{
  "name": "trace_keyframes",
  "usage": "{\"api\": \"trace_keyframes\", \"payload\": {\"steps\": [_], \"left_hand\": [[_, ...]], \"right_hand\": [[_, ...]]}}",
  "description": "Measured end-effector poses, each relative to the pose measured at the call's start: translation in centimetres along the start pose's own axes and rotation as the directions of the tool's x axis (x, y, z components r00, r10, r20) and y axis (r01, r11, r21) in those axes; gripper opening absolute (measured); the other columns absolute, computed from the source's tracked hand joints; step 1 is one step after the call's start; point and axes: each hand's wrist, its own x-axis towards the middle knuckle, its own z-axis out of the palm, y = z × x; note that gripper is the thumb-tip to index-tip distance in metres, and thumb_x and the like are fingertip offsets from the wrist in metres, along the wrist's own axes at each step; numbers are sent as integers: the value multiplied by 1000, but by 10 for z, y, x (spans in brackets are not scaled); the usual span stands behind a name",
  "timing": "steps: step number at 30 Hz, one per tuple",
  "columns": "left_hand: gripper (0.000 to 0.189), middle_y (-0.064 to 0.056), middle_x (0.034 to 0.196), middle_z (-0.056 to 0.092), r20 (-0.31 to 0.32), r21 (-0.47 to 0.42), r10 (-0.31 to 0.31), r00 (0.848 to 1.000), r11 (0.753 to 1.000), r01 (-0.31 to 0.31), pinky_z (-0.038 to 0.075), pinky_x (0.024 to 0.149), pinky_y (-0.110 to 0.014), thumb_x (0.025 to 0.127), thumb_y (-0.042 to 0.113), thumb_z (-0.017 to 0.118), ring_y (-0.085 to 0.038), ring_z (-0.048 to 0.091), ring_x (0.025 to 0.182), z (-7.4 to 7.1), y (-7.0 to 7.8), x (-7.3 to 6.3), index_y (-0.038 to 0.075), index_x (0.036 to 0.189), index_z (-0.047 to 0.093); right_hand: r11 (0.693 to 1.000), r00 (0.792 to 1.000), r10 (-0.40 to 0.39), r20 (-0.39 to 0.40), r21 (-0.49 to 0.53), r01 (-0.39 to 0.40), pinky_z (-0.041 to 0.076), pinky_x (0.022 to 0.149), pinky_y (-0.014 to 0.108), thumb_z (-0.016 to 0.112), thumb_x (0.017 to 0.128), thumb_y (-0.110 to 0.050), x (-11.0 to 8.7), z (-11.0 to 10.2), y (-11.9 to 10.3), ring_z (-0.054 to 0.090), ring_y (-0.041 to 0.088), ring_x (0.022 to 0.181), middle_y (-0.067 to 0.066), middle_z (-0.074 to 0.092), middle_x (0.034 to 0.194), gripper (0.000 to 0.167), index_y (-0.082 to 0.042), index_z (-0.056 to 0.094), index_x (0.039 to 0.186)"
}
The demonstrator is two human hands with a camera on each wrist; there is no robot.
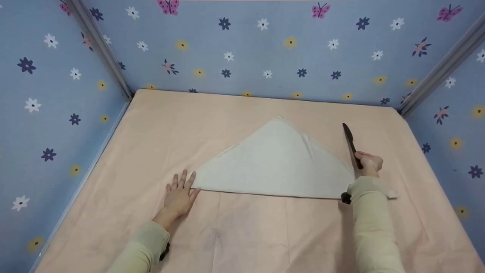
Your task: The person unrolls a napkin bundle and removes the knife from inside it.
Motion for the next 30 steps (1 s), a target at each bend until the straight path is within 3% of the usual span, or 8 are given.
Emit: {"api": "trace_keyframes", "payload": {"steps": [6, 13, 17, 19, 21, 23, 27, 30], "left_hand": [[60, -17, 146, 7, 19, 9, -8, 1000, 1000, 8, 8, 98, -62, 94, 43, 34, -43, 3, 130, 1, 0, 0, 12, 143, 17], [60, -17, 146, 8, 14, 17, -6, 1000, 1000, 5, 8, 98, -62, 94, 43, 34, -43, 4, 130, 1, 0, 1, 12, 143, 17], [60, -17, 146, 7, 22, 21, -4, 1000, 1000, 4, 8, 98, -62, 94, 43, 33, -43, 3, 130, -1, 0, 2, 12, 143, 15], [60, -17, 146, 6, 27, 24, -6, 1000, 1000, 6, 8, 98, -62, 94, 44, 33, -43, 3, 130, -1, 1, 2, 13, 143, 15], [61, -17, 146, 6, 29, 25, -8, 1000, 1000, 7, 8, 98, -62, 94, 44, 32, -43, 3, 130, -1, 1, 2, 13, 143, 15], [61, -17, 146, 6, 30, 21, -10, 1000, 1000, 9, 8, 98, -62, 94, 44, 32, -43, 3, 130, -1, 1, 2, 13, 143, 15], [61, -17, 146, 7, 23, 11, -8, 1000, 1000, 8, 8, 98, -62, 94, 43, 34, -43, 3, 130, 0, 1, 1, 12, 143, 16], [61, -17, 146, 7, 21, 6, -8, 1000, 1000, 8, 8, 98, -62, 94, 43, 34, -43, 3, 130, 0, 0, 1, 13, 143, 16]], "right_hand": [[999, 999, 37, -4, -10, -37, 47, 56, 14, 68, 77, -6, 1, -1, 4, 56, 12, 90, -11, 55, 54, 10, -13, 72, 84], [997, 999, 36, -3, -69, -36, 48, 63, 16, 67, 77, -5, 7, -2, 8, 57, 11, 85, -11, 58, 58, 19, -11, 70, 95], [997, 1000, 25, 1, -79, -25, 45, 81, 20, 67, 77, -3, 7, -1, 7, 49, 16, 110, 0, 64, 96, 22, -11, 70, 97], [996, 1000, 16, 0, -90, -16, 41, 88, 22, 66, 78, -3, 8, -1, 8, 43, 18, 118, 6, 56, 118, 24, -11, 68, 100], [993, 1000, 0, -8, -114, -1, 39, 91, 23, 66, 78, -4, 9, 0, 9, 41, 18, 119, 9, 48, 128, 23, -11, 69, 100], [991, 999, -20, -28, -136, 16, 40, 91, 23, 67, 77, -5, 10, 0, 11, 44, 18, 117, 10, 48, 128, 22, -11, 69, 98], [987, 996, -44, -74, -156, 32, 44, 84, 21, 72, 73, -7, 10, 0, 14, 54, 16, 105, 8, 61, 111, 12, -12, 73, 84], [982, 997, -38, -70, -189, 24, 46, 77, 19, 73, 73, -8, 9, -1, 13, 60, 11, 90, -1, 68, 80, 8, -14, 73, 78]]}}
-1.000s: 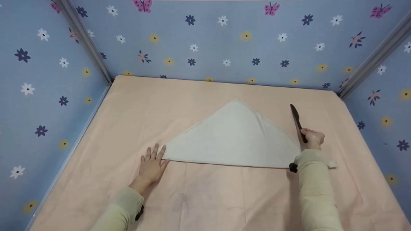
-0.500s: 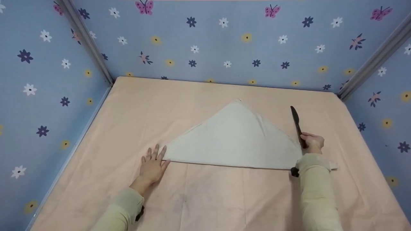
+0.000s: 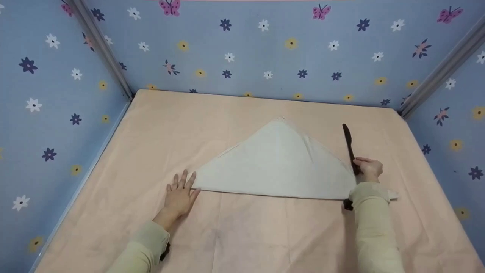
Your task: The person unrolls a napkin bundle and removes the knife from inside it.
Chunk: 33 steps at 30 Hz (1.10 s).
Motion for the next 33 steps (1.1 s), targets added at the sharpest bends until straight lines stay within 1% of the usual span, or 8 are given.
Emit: {"api": "trace_keyframes", "payload": {"steps": [5, 8, 12, 15, 19, 23, 27, 33], "left_hand": [[60, -18, 146, 7, -4, 3, 5, 1000, 1000, -5, 8, 98, -62, 94, 43, 34, -43, 3, 130, 1, 0, -1, 13, 143, 16], [60, -18, 146, 7, -8, 0, 7, 1000, 1000, -7, 8, 98, -62, 94, 42, 34, -43, 3, 130, 1, 0, -1, 13, 143, 16], [59, -17, 146, 7, -7, -5, 7, 1000, 1000, -7, 7, 98, -62, 95, 42, 33, -43, 2, 130, 1, -1, -1, 13, 143, 16], [59, -18, 146, 7, -15, -4, 13, 1000, 1000, -13, 8, 97, -63, 95, 42, 34, -44, 3, 129, 1, -2, -2, 12, 143, 16], [59, -19, 146, 9, -27, -9, 23, 999, 1000, -23, 10, 97, -63, 94, 41, 36, -44, 4, 129, 0, -2, -3, 11, 142, 18], [60, -20, 145, 10, -29, -22, 20, 999, 1000, -20, 10, 97, -64, 94, 41, 37, -45, 5, 129, -1, -2, -3, 10, 142, 20], [61, -21, 145, 11, -13, -31, 9, 1000, 999, -10, 10, 96, -64, 93, 41, 39, -46, 5, 128, -4, -1, -2, 9, 142, 20], [61, -25, 142, 15, 19, -44, 5, 1000, 999, -4, 15, 94, -65, 92, 37, 45, -50, 10, 125, -14, 4, 3, 5, 140, 26]], "right_hand": [[999, 999, -18, 29, -48, 20, 46, 60, 15, 68, 76, -5, -3, -3, 0, 53, 2, 61, -15, 52, 48, 13, -11, 71, 87], [999, 1000, -16, 19, -30, 16, 46, 57, 14, 67, 76, -4, -6, -4, 0, 53, 2, 59, -15, 54, 47, 17, -8, 70, 92], [996, 999, 19, 27, 83, -21, 49, 66, 20, 67, 76, -2, -9, -6, 0, 59, 4, 60, -12, 58, 50, 13, -10, 72, 86], [981, 998, 32, 57, 191, -42, 50, 71, 24, 67, 76, 0, -11, -8, 1, 62, 7, 62, -9, 61, 53, 13, -9, 72, 83], [961, 996, 15, 90, 273, -39, 51, 68, 24, 65, 76, 2, -14, -12, 4, 64, 9, 62, -4, 64, 59, 16, -6, 70, 88], [950, 992, 4, 128, 308, -43, 51, 69, 24, 64, 77, 2, -18, -15, 5, 64, 10, 66, 1, 67, 68, 22, -2, 67, 98], [938, 986, -11, 164, 343, -47, 51, 72, 25, 62, 79, 2, -24, -18, 4, 64, 11, 69, 0, 66, 66, 25, 0, 63, 104], [968, 981, -121, 154, 238, 82, 48, 77, 23, 58, 84, -3, -30, -19, 7, 62, 8, 75, -10, 60, 63, 42, 6, 47, 124]]}}
